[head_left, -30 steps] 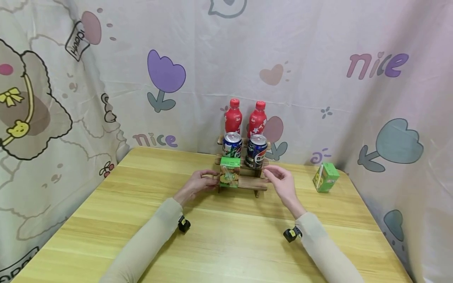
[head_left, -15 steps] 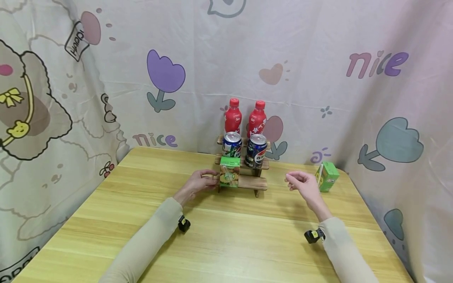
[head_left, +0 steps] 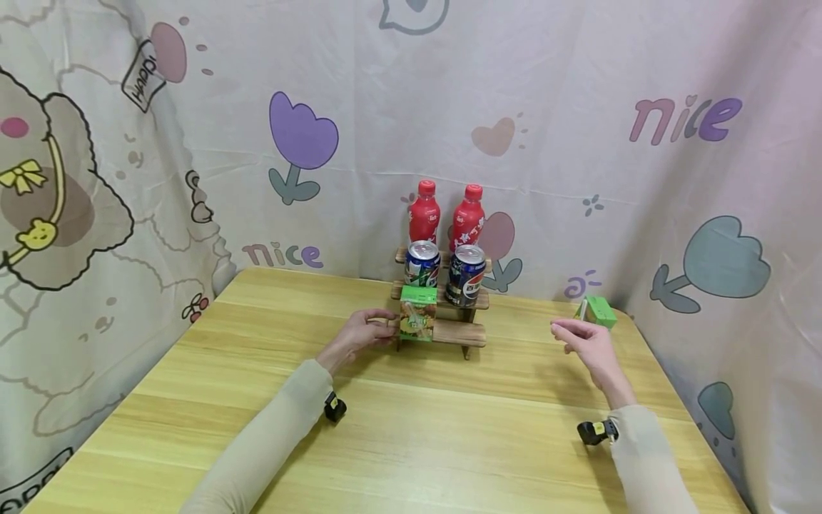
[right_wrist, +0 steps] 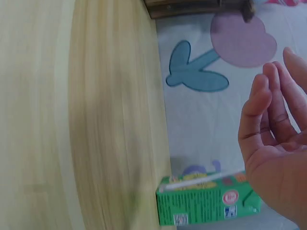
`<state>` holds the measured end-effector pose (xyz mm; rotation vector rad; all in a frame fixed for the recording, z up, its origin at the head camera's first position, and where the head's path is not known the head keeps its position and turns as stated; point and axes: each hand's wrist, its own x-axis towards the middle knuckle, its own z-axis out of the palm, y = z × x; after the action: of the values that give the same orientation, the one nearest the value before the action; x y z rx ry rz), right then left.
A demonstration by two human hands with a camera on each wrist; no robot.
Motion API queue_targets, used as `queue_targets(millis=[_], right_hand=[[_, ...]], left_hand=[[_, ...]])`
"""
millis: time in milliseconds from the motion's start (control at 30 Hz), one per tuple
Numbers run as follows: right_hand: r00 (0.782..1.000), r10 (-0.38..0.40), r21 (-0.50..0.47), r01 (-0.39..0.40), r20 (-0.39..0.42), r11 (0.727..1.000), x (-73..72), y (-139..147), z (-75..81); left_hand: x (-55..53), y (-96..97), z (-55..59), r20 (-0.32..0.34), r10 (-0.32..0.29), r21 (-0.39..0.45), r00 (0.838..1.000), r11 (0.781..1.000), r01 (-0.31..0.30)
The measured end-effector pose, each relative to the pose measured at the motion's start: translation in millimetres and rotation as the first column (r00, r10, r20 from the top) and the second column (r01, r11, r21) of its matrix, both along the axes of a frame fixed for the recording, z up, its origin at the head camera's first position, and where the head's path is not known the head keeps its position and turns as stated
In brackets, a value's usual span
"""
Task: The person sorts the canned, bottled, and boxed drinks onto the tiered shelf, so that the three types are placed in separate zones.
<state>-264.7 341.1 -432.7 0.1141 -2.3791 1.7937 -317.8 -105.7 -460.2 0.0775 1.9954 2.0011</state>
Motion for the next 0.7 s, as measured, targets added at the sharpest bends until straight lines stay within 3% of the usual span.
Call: queue_targets(millis=[200,400,700], right_hand=[[0.987,-0.158,0.011,0.158,-0.008,0.987,0.9,12.2,-0.7],[0.93,-0.367,-0.143,0.359,-0.033,0.922,-3.2,23.2,3.1],[0.898,-0.441,-0.184,0.43,-0.017,0.884,-14.2,32.4,0.5]], left_hand=[[0.1,0.5,-0.4,0.006,0.006,0.003,1.0,1.0,-0.006],[-4.2,5.3,2.5,-0.004,-0.012,-0.009,1.0,1.0,0.012],[-1.3,0.6,-1.1,0.01,0.007,-0.014,1.0,1.0,-0.007]])
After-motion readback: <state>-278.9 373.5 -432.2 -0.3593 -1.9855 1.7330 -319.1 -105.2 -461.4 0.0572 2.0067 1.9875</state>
